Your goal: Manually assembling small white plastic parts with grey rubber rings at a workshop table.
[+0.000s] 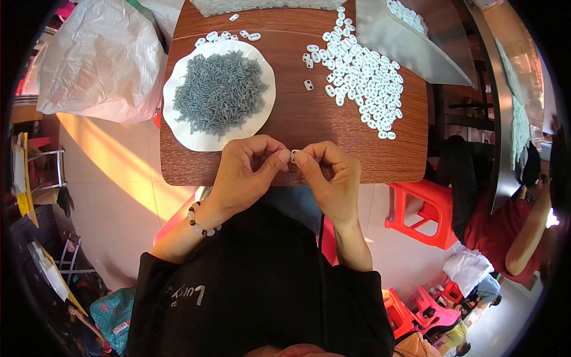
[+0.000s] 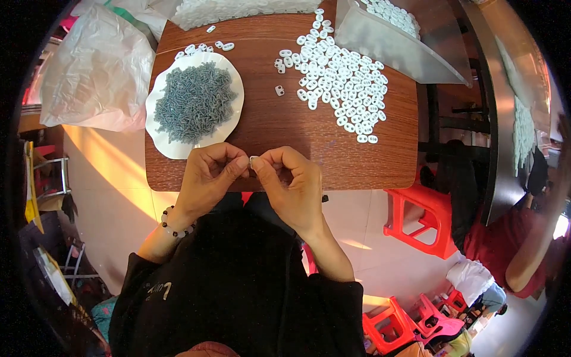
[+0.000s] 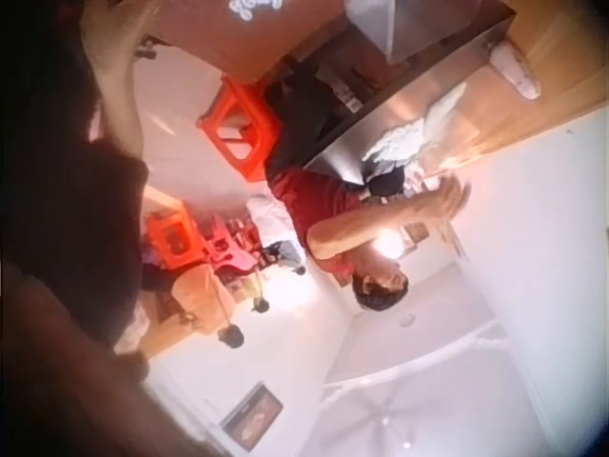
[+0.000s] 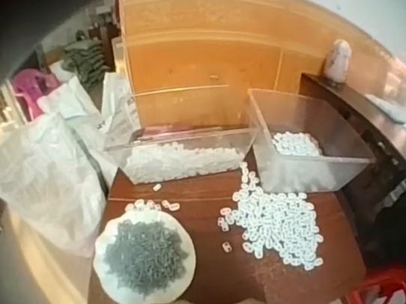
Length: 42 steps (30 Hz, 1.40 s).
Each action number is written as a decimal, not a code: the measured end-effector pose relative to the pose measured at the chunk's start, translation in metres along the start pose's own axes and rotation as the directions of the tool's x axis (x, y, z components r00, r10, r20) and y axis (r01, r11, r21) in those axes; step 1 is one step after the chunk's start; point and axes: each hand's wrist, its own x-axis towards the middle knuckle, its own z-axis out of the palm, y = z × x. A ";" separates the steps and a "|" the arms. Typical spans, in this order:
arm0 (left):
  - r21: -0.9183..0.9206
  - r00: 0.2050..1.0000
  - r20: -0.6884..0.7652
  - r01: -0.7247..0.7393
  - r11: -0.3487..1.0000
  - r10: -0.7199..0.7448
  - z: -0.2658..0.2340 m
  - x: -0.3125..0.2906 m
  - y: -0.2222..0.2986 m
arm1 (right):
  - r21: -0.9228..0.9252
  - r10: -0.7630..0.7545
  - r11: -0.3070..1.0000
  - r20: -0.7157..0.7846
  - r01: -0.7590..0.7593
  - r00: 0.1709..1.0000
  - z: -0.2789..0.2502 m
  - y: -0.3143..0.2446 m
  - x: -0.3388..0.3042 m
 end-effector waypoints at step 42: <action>-0.257 0.999 -0.013 0.030 0.966 -0.035 0.003 0.007 -0.007 | 0.085 -0.006 0.996 -0.060 0.011 0.998 0.002 0.002 0.007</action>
